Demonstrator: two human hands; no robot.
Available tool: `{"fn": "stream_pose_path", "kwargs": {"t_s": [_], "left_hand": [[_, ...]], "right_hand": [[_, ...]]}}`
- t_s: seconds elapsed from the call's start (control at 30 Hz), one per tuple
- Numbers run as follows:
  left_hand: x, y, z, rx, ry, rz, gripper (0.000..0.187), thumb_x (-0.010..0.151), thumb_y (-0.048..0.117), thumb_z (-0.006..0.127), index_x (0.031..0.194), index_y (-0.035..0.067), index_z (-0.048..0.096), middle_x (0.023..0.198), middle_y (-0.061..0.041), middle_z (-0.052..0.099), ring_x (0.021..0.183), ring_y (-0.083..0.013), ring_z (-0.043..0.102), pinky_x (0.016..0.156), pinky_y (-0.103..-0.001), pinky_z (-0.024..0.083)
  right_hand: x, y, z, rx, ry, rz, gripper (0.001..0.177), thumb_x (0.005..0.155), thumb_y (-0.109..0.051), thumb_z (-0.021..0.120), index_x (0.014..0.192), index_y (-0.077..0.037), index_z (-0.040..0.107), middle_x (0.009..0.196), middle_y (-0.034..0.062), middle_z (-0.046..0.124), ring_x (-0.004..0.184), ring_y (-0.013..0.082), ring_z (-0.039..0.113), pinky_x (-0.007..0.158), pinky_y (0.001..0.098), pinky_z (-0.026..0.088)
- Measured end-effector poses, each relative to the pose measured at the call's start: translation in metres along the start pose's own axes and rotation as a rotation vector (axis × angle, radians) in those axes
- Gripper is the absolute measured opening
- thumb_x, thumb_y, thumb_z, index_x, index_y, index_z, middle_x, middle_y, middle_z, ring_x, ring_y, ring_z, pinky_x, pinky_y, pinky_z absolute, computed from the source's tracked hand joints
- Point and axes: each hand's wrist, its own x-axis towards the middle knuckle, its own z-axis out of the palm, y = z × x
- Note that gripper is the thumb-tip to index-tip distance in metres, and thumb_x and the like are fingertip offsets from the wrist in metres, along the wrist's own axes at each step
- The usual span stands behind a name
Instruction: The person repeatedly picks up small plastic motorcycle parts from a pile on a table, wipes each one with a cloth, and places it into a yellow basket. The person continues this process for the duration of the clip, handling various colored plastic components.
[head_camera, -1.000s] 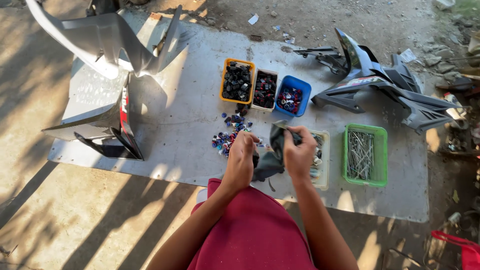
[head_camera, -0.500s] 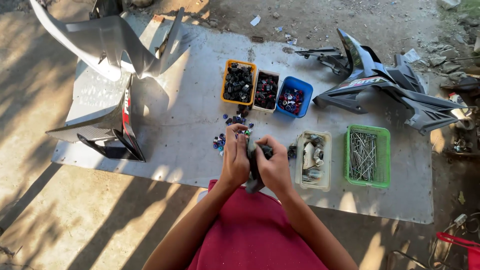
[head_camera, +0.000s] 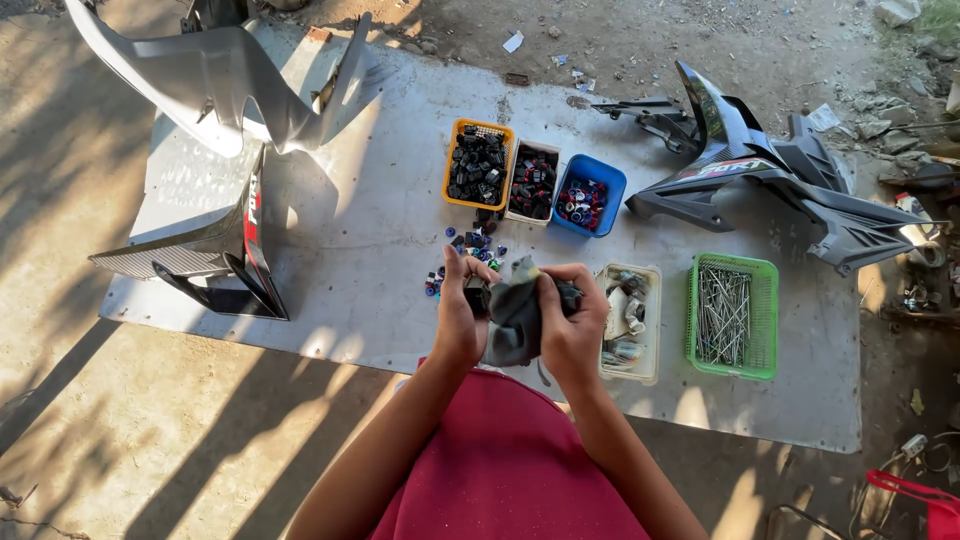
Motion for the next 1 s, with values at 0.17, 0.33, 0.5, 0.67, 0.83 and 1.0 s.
{"fn": "stream_pose_path", "kwargs": {"t_s": [0.17, 0.33, 0.5, 0.67, 0.83, 1.0], "left_hand": [[-0.001, -0.011, 0.001, -0.070, -0.051, -0.198, 0.019, 0.102, 0.028, 0.060, 0.104, 0.009, 0.060, 0.093, -0.010, 0.073, 0.085, -0.0168, 0.067, 0.075, -0.027, 0.049], [-0.007, 0.009, 0.017, -0.139, -0.120, -0.102, 0.034, 0.112, 0.019, 0.034, 0.140, 0.002, 0.046, 0.120, -0.025, 0.069, 0.116, -0.0353, 0.069, 0.097, -0.042, 0.055], [-0.001, 0.008, 0.006, 0.259, -0.159, 0.380, 0.038, 0.113, 0.019, 0.036, 0.122, -0.004, 0.065, 0.102, -0.023, 0.076, 0.102, -0.0373, 0.076, 0.094, -0.047, 0.059], [0.007, -0.005, -0.001, 0.237, -0.210, 0.367, 0.045, 0.111, 0.017, 0.040, 0.085, -0.005, 0.069, 0.082, -0.022, 0.077, 0.080, -0.0343, 0.080, 0.077, -0.043, 0.063], [0.016, -0.025, -0.024, -0.134, 0.275, -0.238, 0.056, 0.107, 0.054, 0.048, 0.070, 0.013, 0.050, 0.058, -0.003, 0.053, 0.045, -0.0125, 0.052, 0.044, -0.024, 0.045], [0.051, -0.093, -0.102, 0.214, 0.375, -0.343, 0.033, 0.105, 0.036, 0.051, 0.087, 0.009, 0.043, 0.068, -0.008, 0.046, 0.049, -0.0135, 0.041, 0.046, -0.029, 0.040]], "right_hand": [[-0.013, 0.004, 0.018, -0.089, -0.105, -0.038, 0.010, 0.099, -0.003, 0.063, 0.103, -0.004, 0.072, 0.086, 0.0156, 0.067, 0.085, 0.0250, 0.069, 0.075, 0.0382, 0.052], [-0.013, 0.002, 0.025, -0.190, -0.236, -0.084, 0.015, 0.103, -0.009, 0.055, 0.105, 0.001, 0.067, 0.088, 0.0205, 0.064, 0.085, 0.0489, 0.066, 0.074, 0.0500, 0.054], [-0.008, 0.002, 0.016, -0.155, -0.433, 0.022, 0.024, 0.106, -0.016, 0.050, 0.094, -0.002, 0.064, 0.076, 0.0250, 0.065, 0.079, 0.0486, 0.067, 0.067, 0.0480, 0.052], [-0.022, 0.051, 0.015, 0.026, -0.546, 0.228, 0.044, 0.109, -0.018, 0.039, 0.077, -0.001, 0.065, 0.066, 0.0190, 0.067, 0.068, 0.0226, 0.062, 0.064, 0.0422, 0.053], [-0.042, 0.106, -0.008, 0.505, -0.581, 0.320, 0.038, 0.105, -0.012, 0.048, 0.075, -0.003, 0.070, 0.069, 0.0086, 0.067, 0.062, 0.0145, 0.054, 0.059, 0.0339, 0.051], [-0.034, 0.109, -0.028, 0.860, -0.417, 0.566, 0.013, 0.091, -0.006, 0.062, 0.096, 0.006, 0.063, 0.084, 0.0237, 0.063, 0.060, 0.0247, 0.056, 0.059, 0.0359, 0.048]]}}
